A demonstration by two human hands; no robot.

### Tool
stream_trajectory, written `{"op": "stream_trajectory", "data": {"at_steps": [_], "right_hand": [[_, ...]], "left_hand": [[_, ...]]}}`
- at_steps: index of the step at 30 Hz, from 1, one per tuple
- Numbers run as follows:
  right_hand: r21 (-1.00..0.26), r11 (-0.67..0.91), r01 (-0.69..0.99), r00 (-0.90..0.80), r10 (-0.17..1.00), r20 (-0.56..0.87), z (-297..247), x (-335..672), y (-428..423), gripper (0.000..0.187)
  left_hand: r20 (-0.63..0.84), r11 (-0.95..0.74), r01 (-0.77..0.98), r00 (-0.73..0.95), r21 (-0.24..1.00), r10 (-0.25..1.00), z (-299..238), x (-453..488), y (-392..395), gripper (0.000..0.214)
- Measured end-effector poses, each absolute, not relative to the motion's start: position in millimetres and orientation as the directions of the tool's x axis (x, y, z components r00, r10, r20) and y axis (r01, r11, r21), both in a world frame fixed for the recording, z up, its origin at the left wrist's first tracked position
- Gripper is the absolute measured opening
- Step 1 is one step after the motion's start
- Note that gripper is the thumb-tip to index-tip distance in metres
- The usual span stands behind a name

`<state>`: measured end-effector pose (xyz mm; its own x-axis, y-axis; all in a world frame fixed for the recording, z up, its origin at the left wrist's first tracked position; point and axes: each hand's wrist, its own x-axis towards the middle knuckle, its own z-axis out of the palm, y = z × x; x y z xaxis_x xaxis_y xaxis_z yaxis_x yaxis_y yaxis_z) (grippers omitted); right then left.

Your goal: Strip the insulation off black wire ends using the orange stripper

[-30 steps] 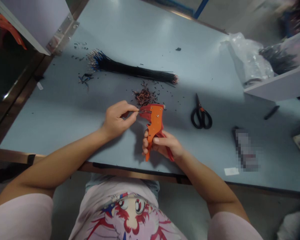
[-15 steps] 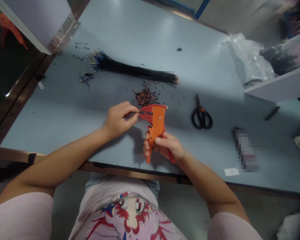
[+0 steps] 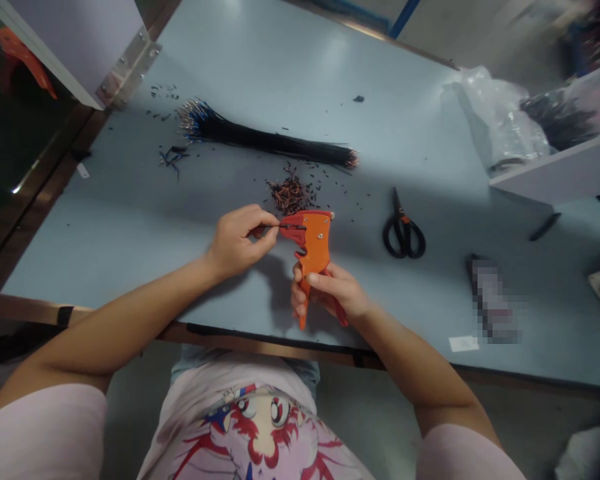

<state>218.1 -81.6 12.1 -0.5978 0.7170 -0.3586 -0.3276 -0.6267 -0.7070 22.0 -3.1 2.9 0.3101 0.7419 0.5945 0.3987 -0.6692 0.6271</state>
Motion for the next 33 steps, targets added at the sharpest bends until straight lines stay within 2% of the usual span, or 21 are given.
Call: {"op": "stream_trajectory", "data": {"at_steps": [11,16,22,27,33], "right_hand": [[-0.718,-0.598,-0.356,-0.566,0.749,-0.344,13.9,211.7,-81.4,0.030],[-0.716,-0.593,-0.369,-0.556,0.758,-0.341,13.1,213.5,-79.2,0.030],[-0.657,-0.534,-0.532,-0.398,0.843,-0.362,24.2,236.0,-63.2,0.024],[-0.634,-0.629,-0.450,-0.484,0.769,-0.419,22.4,238.6,-61.4,0.026],[-0.635,-0.665,-0.393,-0.563,0.720,-0.406,14.9,232.4,-66.8,0.027]], "left_hand": [[0.575,-0.680,0.467,0.368,0.565,0.731,0.0,20.6,-3.9,0.009],[0.564,-0.668,0.473,0.363,0.575,0.742,0.8,20.7,-1.7,0.008],[0.552,-0.594,0.478,0.244,0.647,0.797,5.9,13.1,6.1,0.006],[0.509,-0.555,0.388,0.222,0.736,0.831,4.9,14.9,7.0,0.009],[0.499,-0.532,0.362,0.189,0.765,0.846,3.1,17.8,4.5,0.008]]}}
